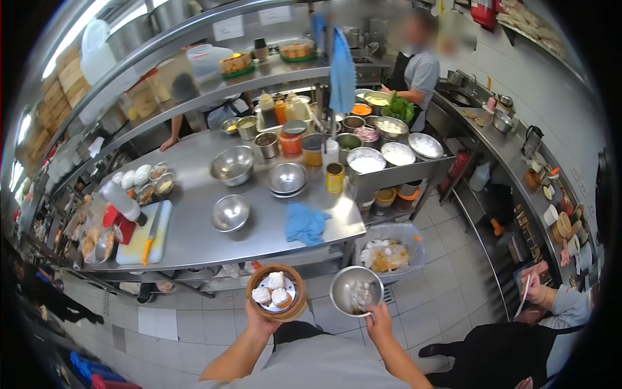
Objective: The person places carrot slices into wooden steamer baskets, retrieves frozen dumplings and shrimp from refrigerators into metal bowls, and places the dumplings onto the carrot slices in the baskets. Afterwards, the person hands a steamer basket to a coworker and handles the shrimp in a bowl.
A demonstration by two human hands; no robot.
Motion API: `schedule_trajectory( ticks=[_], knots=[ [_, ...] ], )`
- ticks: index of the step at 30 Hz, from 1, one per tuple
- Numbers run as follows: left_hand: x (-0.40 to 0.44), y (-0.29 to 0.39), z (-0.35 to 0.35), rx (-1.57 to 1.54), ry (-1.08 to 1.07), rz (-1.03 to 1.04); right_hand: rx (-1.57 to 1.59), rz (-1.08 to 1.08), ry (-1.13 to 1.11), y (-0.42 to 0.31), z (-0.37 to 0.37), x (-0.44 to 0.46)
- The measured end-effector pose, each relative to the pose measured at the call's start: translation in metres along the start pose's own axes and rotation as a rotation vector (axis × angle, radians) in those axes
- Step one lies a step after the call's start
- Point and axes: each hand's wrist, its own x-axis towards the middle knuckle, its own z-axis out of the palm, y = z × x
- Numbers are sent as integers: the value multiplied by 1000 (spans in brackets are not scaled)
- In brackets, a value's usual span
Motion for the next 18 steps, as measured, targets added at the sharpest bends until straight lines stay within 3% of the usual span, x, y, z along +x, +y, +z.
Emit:
schedule_trajectory(
  ticks=[2,8,12,15,18],
  knots=[
    [28,-30,12,83,-22,-27,-169,152,144,20,-42,-20],
    [109,-132,80,201,18,-267,-211,269,455,82,-146,6],
    [167,-214,151,254,-107,-374,-168,370,587,133,-219,39],
    [220,-274,198,280,-43,-451,-219,417,699,180,-272,55],
    [282,-339,250,241,-135,-540,-348,529,698,215,-324,60]
  ],
)
